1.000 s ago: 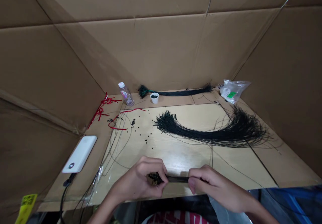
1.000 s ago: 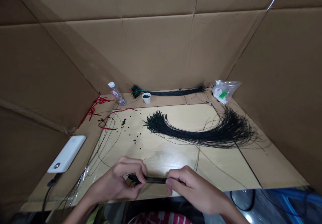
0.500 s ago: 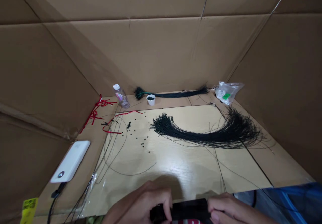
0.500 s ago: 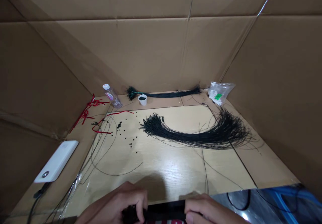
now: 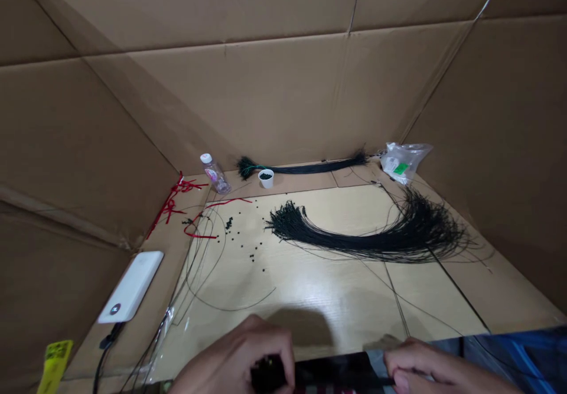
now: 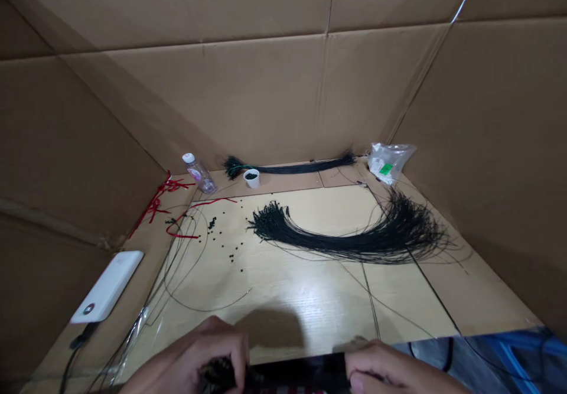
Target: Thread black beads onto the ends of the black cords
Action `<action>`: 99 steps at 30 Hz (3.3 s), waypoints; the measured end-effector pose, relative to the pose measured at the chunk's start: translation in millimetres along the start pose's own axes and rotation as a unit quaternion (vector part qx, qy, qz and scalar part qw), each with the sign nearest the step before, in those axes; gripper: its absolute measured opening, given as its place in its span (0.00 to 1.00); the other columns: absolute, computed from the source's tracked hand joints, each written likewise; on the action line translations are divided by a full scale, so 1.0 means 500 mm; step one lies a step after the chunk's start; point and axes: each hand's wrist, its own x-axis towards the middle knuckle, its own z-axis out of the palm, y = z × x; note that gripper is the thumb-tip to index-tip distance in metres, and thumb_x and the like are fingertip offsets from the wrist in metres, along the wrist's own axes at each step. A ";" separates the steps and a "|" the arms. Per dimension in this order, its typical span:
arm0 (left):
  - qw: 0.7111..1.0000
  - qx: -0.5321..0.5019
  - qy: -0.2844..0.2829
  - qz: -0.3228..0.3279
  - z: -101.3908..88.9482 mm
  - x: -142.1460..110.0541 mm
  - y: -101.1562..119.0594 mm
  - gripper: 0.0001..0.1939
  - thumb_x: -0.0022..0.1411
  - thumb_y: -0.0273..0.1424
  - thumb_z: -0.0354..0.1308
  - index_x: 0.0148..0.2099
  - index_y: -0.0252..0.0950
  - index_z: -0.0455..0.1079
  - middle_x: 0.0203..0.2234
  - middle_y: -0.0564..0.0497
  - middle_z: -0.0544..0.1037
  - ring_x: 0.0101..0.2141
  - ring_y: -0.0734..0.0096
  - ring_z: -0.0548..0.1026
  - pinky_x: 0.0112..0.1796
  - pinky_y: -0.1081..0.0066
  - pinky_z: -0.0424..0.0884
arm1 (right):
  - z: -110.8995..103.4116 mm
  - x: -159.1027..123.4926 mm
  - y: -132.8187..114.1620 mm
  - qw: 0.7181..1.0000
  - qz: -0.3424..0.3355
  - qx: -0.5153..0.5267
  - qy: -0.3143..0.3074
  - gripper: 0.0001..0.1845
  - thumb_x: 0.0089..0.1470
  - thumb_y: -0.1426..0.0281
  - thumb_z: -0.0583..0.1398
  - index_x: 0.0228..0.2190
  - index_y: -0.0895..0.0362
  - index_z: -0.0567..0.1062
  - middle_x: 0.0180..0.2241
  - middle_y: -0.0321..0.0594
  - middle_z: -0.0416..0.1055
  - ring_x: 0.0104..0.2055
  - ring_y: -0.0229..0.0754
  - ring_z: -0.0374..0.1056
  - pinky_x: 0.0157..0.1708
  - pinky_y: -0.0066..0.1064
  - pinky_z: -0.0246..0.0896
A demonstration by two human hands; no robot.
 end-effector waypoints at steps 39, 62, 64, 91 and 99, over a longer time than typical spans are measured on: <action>0.948 -0.172 0.185 0.194 0.029 0.037 -0.022 0.06 0.62 0.24 0.74 0.34 0.37 0.82 0.27 0.50 0.86 0.28 0.73 0.82 0.32 0.78 0.72 | 0.017 -0.021 0.021 0.990 0.005 0.026 0.140 0.31 0.70 0.40 0.60 0.32 0.50 0.85 0.35 0.42 0.80 0.44 0.54 0.77 0.50 0.40 0.72; 0.988 -0.073 0.103 0.088 0.020 0.097 -0.002 0.04 0.58 0.27 0.74 0.36 0.38 0.82 0.28 0.54 0.85 0.28 0.72 0.78 0.34 0.74 0.68 | 0.091 0.121 -0.102 0.981 -0.090 0.157 0.064 0.36 0.72 0.36 0.53 0.31 0.53 0.74 0.26 0.32 0.61 0.33 0.42 0.59 0.32 0.31 0.48; 0.992 -0.086 0.039 0.089 -0.015 0.129 0.004 0.09 0.59 0.32 0.76 0.42 0.38 0.83 0.34 0.51 0.87 0.35 0.68 0.82 0.38 0.73 0.73 | 0.082 0.125 -0.100 0.971 -0.090 0.205 0.081 0.35 0.72 0.36 0.55 0.30 0.53 0.72 0.26 0.30 0.58 0.32 0.41 0.55 0.31 0.32 0.45; 0.891 0.398 -0.022 0.219 -0.294 0.599 -0.097 0.09 0.74 0.35 0.68 0.44 0.33 0.79 0.42 0.47 0.84 0.47 0.59 0.82 0.53 0.55 0.77 | 0.021 0.160 -0.080 0.842 -0.104 0.439 0.297 0.35 0.55 0.32 0.69 0.28 0.52 0.75 0.22 0.28 0.54 0.23 0.36 0.45 0.22 0.29 0.44; 0.928 0.289 0.016 0.235 -0.292 0.402 0.044 0.07 0.78 0.33 0.63 0.47 0.38 0.83 0.42 0.47 0.86 0.46 0.61 0.82 0.48 0.65 0.72 | -0.061 0.133 -0.135 0.870 -0.181 0.290 0.355 0.27 0.76 0.47 0.59 0.31 0.53 0.74 0.27 0.32 0.62 0.30 0.41 0.58 0.33 0.32 0.54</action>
